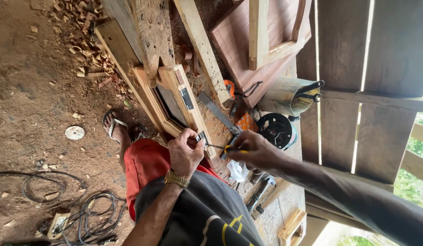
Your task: The person attaches a metal hinge to a wooden frame using a screwdriver and hammer. They repeatedly position the hinge, drive screws into the wood, and tap the hinge with a hammer to secure it.
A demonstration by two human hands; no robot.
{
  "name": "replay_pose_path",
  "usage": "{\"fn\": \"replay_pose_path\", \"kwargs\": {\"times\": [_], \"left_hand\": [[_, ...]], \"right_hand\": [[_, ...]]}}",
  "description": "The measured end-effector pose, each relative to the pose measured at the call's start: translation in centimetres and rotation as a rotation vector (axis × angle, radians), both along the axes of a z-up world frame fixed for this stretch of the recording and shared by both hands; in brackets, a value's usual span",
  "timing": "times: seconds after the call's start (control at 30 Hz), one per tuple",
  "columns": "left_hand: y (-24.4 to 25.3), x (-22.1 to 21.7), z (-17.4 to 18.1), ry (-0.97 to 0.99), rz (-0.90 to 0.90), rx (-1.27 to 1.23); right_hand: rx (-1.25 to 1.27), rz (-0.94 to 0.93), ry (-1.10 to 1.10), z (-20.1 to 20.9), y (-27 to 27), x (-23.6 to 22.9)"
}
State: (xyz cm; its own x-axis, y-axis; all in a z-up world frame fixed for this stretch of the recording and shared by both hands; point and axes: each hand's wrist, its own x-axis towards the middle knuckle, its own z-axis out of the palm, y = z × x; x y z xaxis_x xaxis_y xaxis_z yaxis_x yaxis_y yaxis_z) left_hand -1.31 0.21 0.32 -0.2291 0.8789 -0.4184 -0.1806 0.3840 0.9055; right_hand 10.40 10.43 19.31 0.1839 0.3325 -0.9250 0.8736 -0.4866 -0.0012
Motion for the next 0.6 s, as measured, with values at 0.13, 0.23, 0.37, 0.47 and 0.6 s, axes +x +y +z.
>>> {"fn": "replay_pose_path", "kwargs": {"times": [0.13, 0.23, 0.37, 0.47, 0.6], "left_hand": [[0.4, 0.1, 0.0, -0.030, 0.007, 0.022], [0.4, 0.2, -0.2, -0.013, 0.013, 0.010], [0.2, 0.3, -0.4, 0.031, 0.004, 0.021], [0.1, 0.5, -0.6, -0.024, 0.029, 0.034], [0.5, 0.2, -0.5, 0.014, 0.015, 0.016]], "right_hand": [[0.118, 0.896, 0.012, -0.2, -1.6, 1.3], [0.131, 1.239, 0.005, -0.9, -2.0, 1.9], [0.040, 1.310, -0.044, -1.7, -1.9, 1.8], [-0.004, 1.174, -0.059, -1.2, -0.6, -0.1], [-0.060, 0.692, -0.017, -0.9, 0.0, -1.7]]}}
